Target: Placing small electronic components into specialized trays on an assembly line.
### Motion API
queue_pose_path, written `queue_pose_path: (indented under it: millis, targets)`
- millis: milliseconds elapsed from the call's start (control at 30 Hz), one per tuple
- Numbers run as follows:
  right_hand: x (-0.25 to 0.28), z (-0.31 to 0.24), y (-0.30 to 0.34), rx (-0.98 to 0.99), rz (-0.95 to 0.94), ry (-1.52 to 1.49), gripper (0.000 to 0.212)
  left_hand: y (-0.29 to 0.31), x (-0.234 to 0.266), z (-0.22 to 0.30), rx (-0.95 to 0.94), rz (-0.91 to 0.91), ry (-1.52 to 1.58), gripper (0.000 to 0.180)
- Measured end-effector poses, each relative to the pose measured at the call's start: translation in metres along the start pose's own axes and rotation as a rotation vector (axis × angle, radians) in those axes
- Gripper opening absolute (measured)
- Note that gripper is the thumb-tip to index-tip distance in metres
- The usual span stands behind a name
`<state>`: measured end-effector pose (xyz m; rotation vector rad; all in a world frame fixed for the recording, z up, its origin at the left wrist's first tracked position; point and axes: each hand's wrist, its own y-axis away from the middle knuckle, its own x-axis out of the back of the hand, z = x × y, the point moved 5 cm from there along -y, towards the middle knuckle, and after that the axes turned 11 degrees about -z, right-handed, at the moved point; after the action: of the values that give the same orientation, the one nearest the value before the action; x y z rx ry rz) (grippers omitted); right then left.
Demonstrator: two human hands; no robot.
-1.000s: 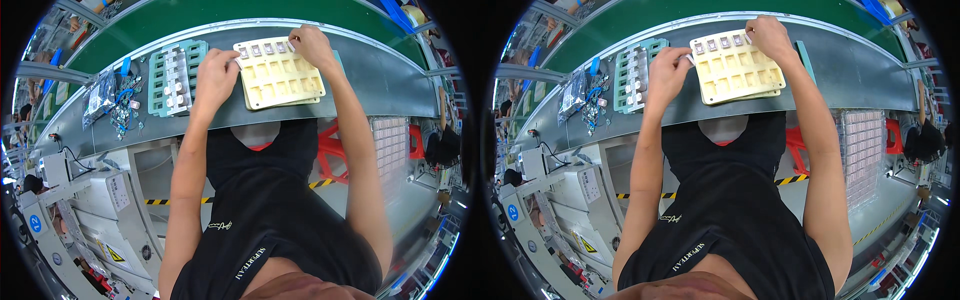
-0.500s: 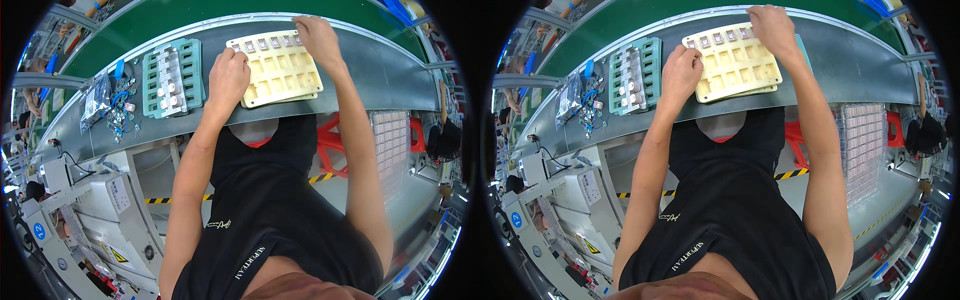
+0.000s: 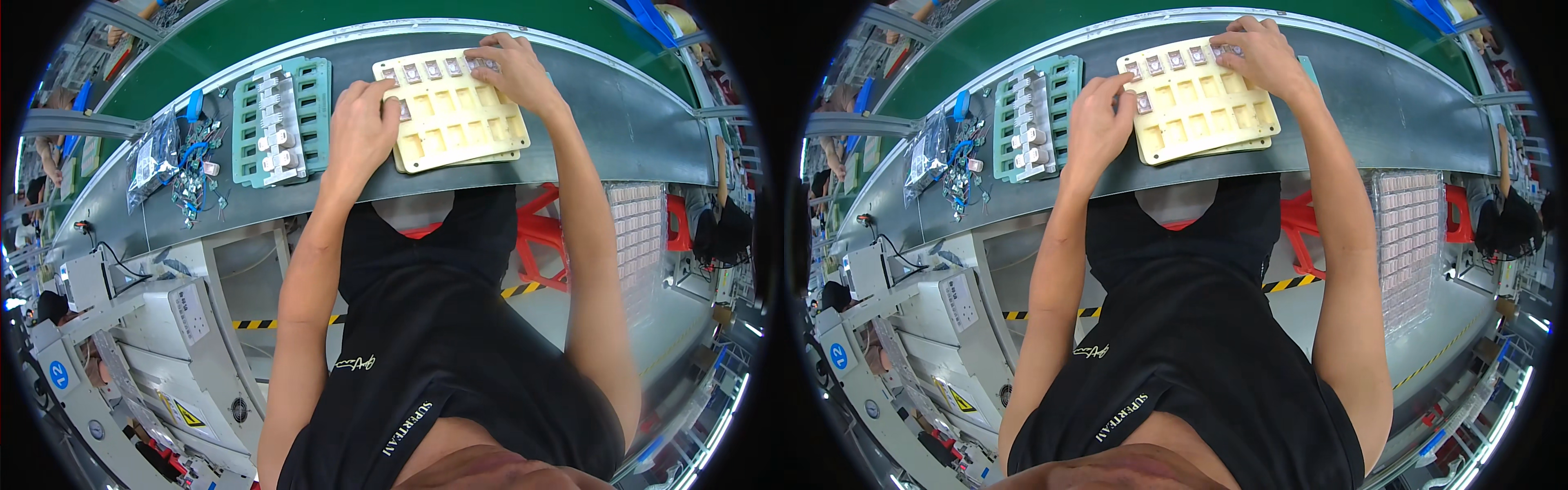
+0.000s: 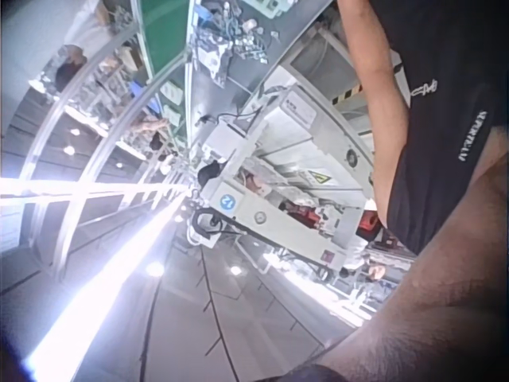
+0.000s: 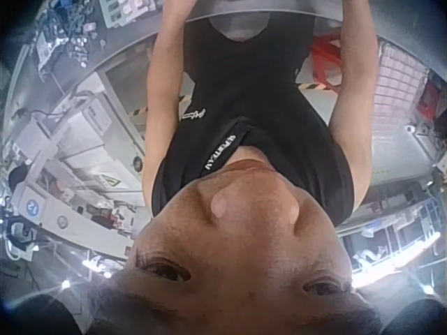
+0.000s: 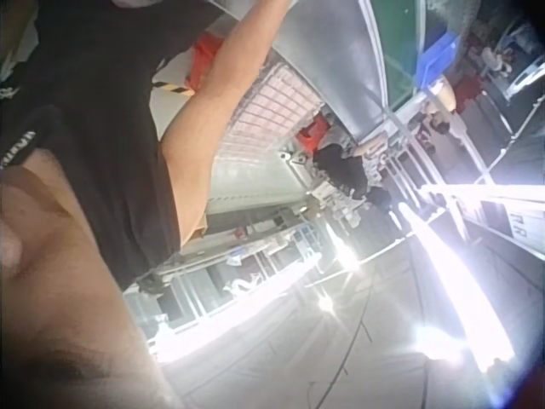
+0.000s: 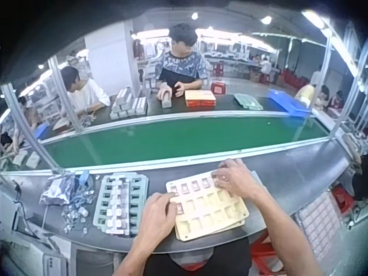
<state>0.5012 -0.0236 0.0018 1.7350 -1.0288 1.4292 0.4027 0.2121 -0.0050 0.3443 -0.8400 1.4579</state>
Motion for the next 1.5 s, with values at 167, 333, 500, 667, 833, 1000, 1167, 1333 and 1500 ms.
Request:
queue_pose_path:
  millis: [167,333,500,667,833,1000,1167,1333,1500]
  targets:
    - [0.002,0.003,-0.001,-0.021,-0.029,0.117,0.032,0.018,0.042,0.0,0.082,0.078,0.085,0.023]
    - [0.006,0.037,0.009,0.007,0.07,-0.021,0.032,0.044,0.095,-0.026,0.145,0.228,0.233,0.02]
    - [-0.002,0.048,0.002,0.006,-0.038,-0.216,0.032,0.073,0.13,-0.055,0.196,0.325,0.268,0.022]
    - [0.01,0.035,0.002,0.171,-0.009,-0.113,0.04,0.094,0.147,-0.083,0.315,0.353,0.179,0.022]
    - [0.032,-0.028,-0.002,0.1,0.074,-0.39,0.035,0.1,0.135,-0.113,0.417,0.269,0.165,0.028]
    - [-0.024,-0.192,-0.018,0.285,-0.231,-0.741,0.035,0.088,0.117,-0.121,0.541,0.077,0.309,0.036]
    - [-0.085,-0.249,-0.058,0.216,-0.265,-0.79,0.053,0.079,0.117,-0.134,0.528,-0.035,0.522,0.032]
    - [-0.074,-0.24,-0.06,0.218,-0.173,-0.744,0.04,0.084,0.143,-0.132,0.529,0.078,0.316,0.028]
    - [-0.029,-0.195,-0.041,0.213,0.001,-0.727,0.025,0.075,0.153,-0.083,0.335,0.222,0.323,0.027]
